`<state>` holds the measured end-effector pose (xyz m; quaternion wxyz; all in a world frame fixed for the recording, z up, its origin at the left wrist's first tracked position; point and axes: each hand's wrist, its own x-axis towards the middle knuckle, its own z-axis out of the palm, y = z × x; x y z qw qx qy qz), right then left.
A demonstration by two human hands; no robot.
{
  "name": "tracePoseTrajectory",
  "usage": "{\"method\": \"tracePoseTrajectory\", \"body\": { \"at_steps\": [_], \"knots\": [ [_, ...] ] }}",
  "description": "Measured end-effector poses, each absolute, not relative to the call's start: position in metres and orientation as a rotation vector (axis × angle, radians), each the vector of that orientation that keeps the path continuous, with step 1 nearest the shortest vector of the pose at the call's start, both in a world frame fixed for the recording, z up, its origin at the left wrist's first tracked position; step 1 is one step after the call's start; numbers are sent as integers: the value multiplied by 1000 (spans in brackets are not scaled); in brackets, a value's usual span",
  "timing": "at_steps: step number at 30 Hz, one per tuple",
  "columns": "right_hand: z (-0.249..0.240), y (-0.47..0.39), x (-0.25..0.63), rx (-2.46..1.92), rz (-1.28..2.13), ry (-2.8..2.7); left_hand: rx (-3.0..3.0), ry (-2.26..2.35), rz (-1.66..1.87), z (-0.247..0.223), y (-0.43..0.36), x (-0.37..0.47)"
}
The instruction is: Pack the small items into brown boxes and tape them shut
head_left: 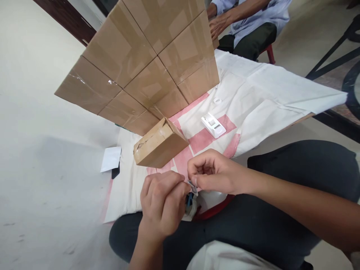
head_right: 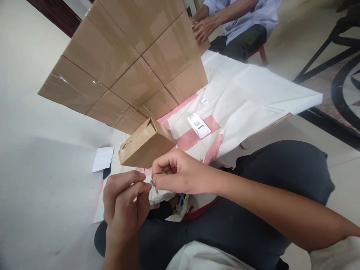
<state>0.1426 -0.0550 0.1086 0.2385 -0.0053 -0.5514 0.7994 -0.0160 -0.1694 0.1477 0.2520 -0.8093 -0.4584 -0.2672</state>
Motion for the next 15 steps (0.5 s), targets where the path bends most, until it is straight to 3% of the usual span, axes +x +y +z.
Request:
{"method": "tracePoseTrajectory", "body": {
  "at_steps": [15],
  "knots": [
    [104,-56,141,-11,2189,-1579,-2175,-1225,-712,145,-171,-13]
  ]
}}
